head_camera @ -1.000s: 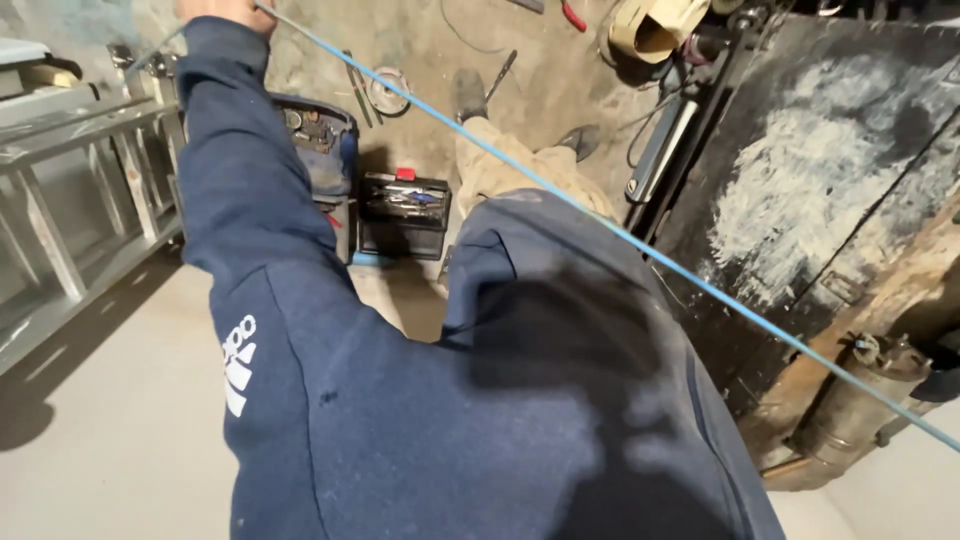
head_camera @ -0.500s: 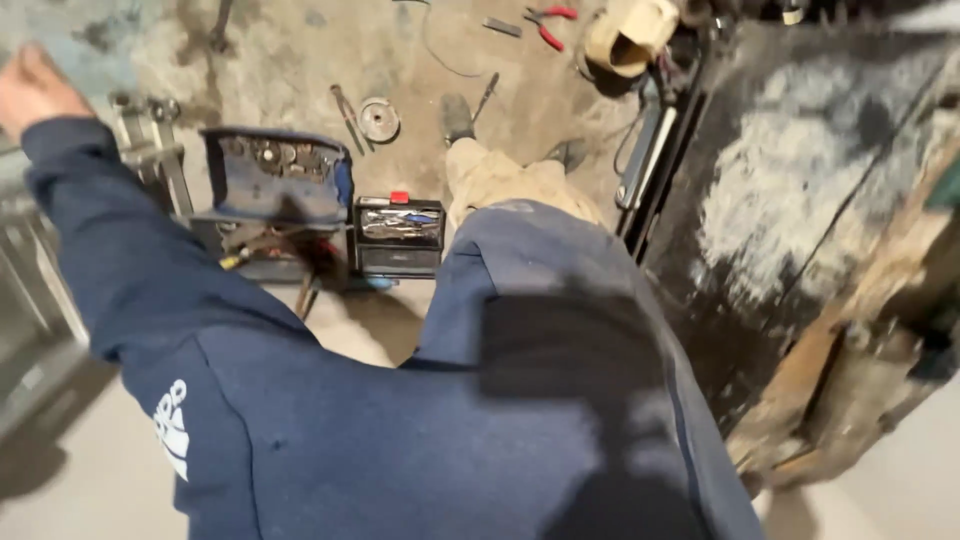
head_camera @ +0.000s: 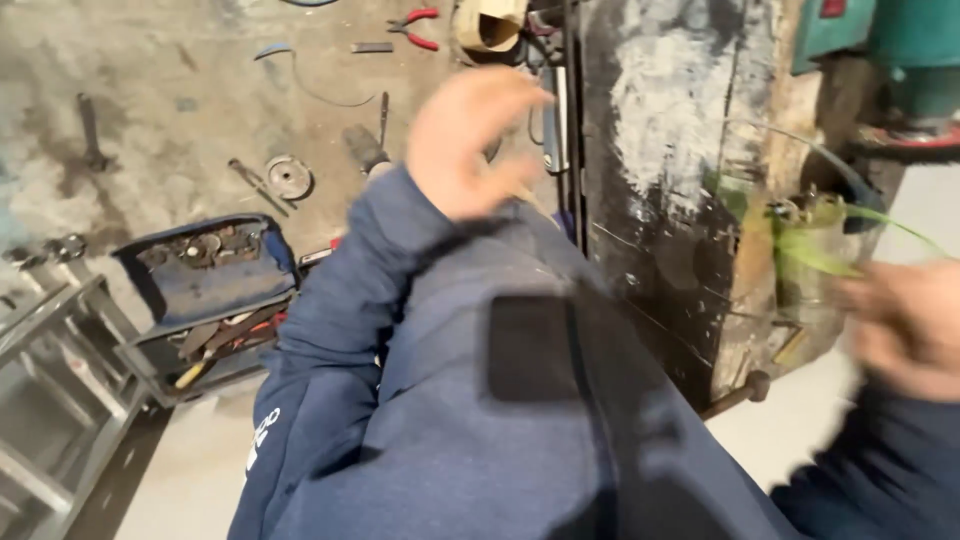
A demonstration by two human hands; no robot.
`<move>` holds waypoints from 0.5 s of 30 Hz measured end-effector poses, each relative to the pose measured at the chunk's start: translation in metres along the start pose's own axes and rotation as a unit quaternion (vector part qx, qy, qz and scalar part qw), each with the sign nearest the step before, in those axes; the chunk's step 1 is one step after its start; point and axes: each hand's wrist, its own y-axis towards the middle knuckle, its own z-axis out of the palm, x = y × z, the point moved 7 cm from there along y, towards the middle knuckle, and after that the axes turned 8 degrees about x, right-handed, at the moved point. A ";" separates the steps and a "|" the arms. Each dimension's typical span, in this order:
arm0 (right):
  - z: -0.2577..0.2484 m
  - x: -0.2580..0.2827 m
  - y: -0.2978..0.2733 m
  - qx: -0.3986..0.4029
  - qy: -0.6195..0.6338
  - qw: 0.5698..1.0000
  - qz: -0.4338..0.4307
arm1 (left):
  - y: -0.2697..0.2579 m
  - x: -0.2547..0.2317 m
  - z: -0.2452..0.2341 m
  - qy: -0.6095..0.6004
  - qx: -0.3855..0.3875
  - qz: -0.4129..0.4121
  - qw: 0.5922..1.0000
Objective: The person strips the insulation from the ends of blue, green, and gray wires using a knife. They then twist the exposed ends of the wires together and use pliers to cut the wires.
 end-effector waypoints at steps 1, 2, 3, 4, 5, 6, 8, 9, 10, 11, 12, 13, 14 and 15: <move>0.010 0.021 0.025 -0.003 -0.002 1.000 0.001 | 0.012 -0.034 0.009 -0.058 0.023 0.072 0.995; 0.018 0.045 0.046 -0.006 -0.003 1.000 0.001 | 0.023 -0.068 0.017 -0.117 0.045 0.143 0.982; 0.020 0.051 0.067 -0.013 -0.005 1.000 -0.001 | 0.023 -0.075 0.023 -0.117 0.047 0.148 0.981; 0.027 0.063 0.089 -0.019 -0.007 1.000 -0.003 | 0.022 -0.085 0.034 -0.144 0.084 0.164 0.972; 0.039 0.080 0.110 -0.024 -0.004 1.000 -0.008 | 0.019 -0.094 0.044 -0.168 0.122 0.176 0.962; 0.047 0.076 0.111 -0.026 -0.002 1.000 -0.007 | 0.009 -0.098 0.049 -0.167 0.125 0.175 0.962; 0.060 0.075 0.120 -0.054 0.006 0.997 -0.055 | -0.011 -0.082 0.069 -0.209 0.223 0.009 0.952; 0.062 0.071 0.116 -0.055 0.013 0.997 -0.059 | -0.014 -0.081 0.064 -0.205 0.225 0.001 0.953; 0.067 0.068 0.113 -0.041 0.015 0.996 -0.079 | -0.018 -0.084 0.058 -0.154 0.226 0.024 0.962; 0.072 0.067 0.109 -0.028 0.017 0.995 -0.097 | -0.022 -0.086 0.052 -0.104 0.229 0.048 0.967; 0.072 0.062 0.104 -0.030 0.026 0.994 -0.100 | -0.028 -0.084 0.054 -0.100 0.233 0.041 0.966; 0.072 0.057 0.099 -0.012 0.043 0.993 -0.110 | -0.033 -0.085 0.056 -0.065 0.229 0.047 0.970; 0.073 0.052 0.095 0.005 0.060 0.991 -0.121 | -0.037 -0.085 0.058 -0.030 0.225 0.053 0.972; 0.076 0.049 0.094 0.005 0.064 0.990 -0.126 | -0.040 -0.084 0.060 -0.027 0.225 0.047 0.973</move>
